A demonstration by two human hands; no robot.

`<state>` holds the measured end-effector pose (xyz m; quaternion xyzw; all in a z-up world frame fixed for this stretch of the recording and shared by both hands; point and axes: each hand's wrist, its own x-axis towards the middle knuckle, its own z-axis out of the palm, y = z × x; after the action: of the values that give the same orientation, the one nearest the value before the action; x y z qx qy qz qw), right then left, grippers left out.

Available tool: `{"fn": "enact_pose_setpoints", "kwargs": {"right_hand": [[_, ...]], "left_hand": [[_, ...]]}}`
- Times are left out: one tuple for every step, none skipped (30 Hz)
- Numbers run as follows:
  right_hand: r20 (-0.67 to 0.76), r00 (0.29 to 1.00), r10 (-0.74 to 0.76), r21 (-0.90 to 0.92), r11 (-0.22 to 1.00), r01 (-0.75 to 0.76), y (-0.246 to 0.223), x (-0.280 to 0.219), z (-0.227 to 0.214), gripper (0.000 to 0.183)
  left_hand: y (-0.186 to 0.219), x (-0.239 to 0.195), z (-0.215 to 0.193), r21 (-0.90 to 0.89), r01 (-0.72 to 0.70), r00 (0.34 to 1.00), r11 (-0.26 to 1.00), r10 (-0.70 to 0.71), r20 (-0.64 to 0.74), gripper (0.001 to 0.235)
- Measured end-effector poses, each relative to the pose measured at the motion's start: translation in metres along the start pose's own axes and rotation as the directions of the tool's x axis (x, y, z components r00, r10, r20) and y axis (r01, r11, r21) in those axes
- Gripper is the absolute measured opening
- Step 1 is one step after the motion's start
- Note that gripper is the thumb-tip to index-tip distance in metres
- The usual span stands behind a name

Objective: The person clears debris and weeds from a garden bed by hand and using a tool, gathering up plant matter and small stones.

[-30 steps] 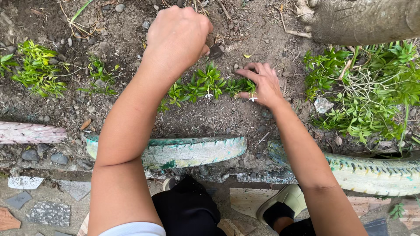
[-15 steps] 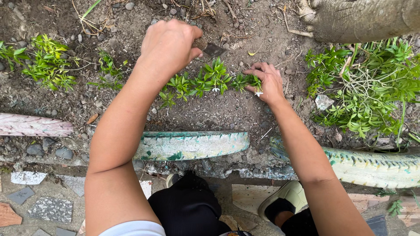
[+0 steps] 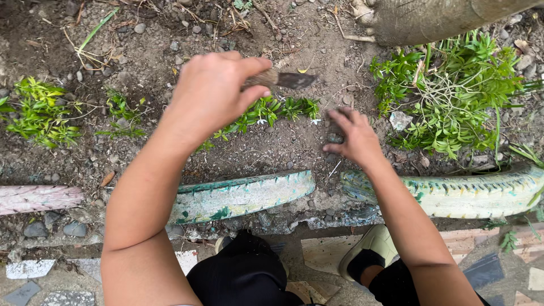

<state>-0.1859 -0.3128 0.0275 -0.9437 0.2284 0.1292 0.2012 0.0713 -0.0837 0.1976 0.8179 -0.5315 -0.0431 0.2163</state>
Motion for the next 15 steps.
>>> {"fn": "enact_pose_setpoints", "kwargs": {"right_hand": [[-0.004,1.000,0.005,-0.001,1.000,-0.005,0.001,-0.006,0.003,0.098],[-0.013,0.997,-0.080,-0.158,0.985,0.076,0.001,-0.011,0.010,0.085],[-0.010,0.987,-0.161,-0.310,0.939,0.150,0.003,-0.012,0.016,0.072],[-0.014,0.988,-0.153,-0.309,0.941,0.141,0.012,-0.009,0.017,0.072],[0.040,0.993,-0.113,-0.310,0.943,0.120,0.026,-0.006,0.014,0.063],[0.095,0.993,-0.074,-0.313,0.945,0.100,0.040,-0.002,0.010,0.058],[0.092,0.993,-0.069,-0.314,0.945,0.095,0.051,0.001,0.006,0.058],[0.031,0.998,-0.060,-0.072,0.995,0.062,0.061,0.005,0.001,0.039],[-0.025,0.999,-0.040,0.174,0.984,0.044,0.070,0.010,-0.005,0.028],[-0.024,0.999,-0.039,0.172,0.984,0.042,0.078,0.016,-0.012,0.028],[0.001,0.994,0.108,0.266,0.958,-0.104,0.084,0.022,-0.018,0.029],[0.040,0.968,0.249,0.353,0.903,-0.247,0.088,0.027,-0.023,0.031],[0.036,0.968,0.249,0.353,0.903,-0.245,0.089,0.032,-0.026,0.031],[-0.081,0.981,0.175,0.288,0.947,-0.146,0.088,0.037,-0.028,0.024],[-0.190,0.977,0.093,0.210,0.976,-0.052,0.086,0.040,-0.031,0.021]], "left_hand": [[0.007,0.006,0.008,-0.015,-0.064,0.998,0.998,0.064,0.000,0.039],[0.014,0.011,0.014,-0.017,-0.070,0.998,0.997,0.070,-0.001,0.039],[0.023,0.014,0.018,-0.036,-0.072,0.997,0.997,0.073,0.018,0.037],[0.029,0.017,0.020,-0.055,-0.073,0.996,0.996,0.076,0.038,0.036],[0.033,0.017,0.018,-0.059,-0.081,0.996,0.995,0.084,0.040,0.036],[0.038,0.015,0.015,-0.060,-0.069,0.997,0.996,0.071,0.041,0.034],[0.043,0.014,0.011,-0.059,-0.053,0.998,0.997,0.056,0.039,0.033],[0.047,0.014,0.007,-0.062,-0.059,0.997,0.996,0.061,0.038,0.033],[0.051,0.012,0.004,-0.055,-0.073,0.995,0.996,0.076,0.062,0.031],[0.056,0.010,0.002,-0.049,-0.087,0.992,0.995,0.091,0.085,0.028],[0.063,0.006,0.003,-0.051,-0.086,0.992,0.995,0.090,0.086,0.028],[0.072,0.002,0.006,0.027,-0.147,0.985,0.989,0.144,0.100,0.035],[0.081,-0.002,0.012,0.106,-0.210,0.973,0.972,0.198,0.115,0.043],[0.090,-0.005,0.021,0.094,-0.246,0.964,0.965,0.234,0.123,0.042],[0.099,-0.007,0.034,0.079,-0.283,0.954,0.956,0.271,0.132,0.042]]}}
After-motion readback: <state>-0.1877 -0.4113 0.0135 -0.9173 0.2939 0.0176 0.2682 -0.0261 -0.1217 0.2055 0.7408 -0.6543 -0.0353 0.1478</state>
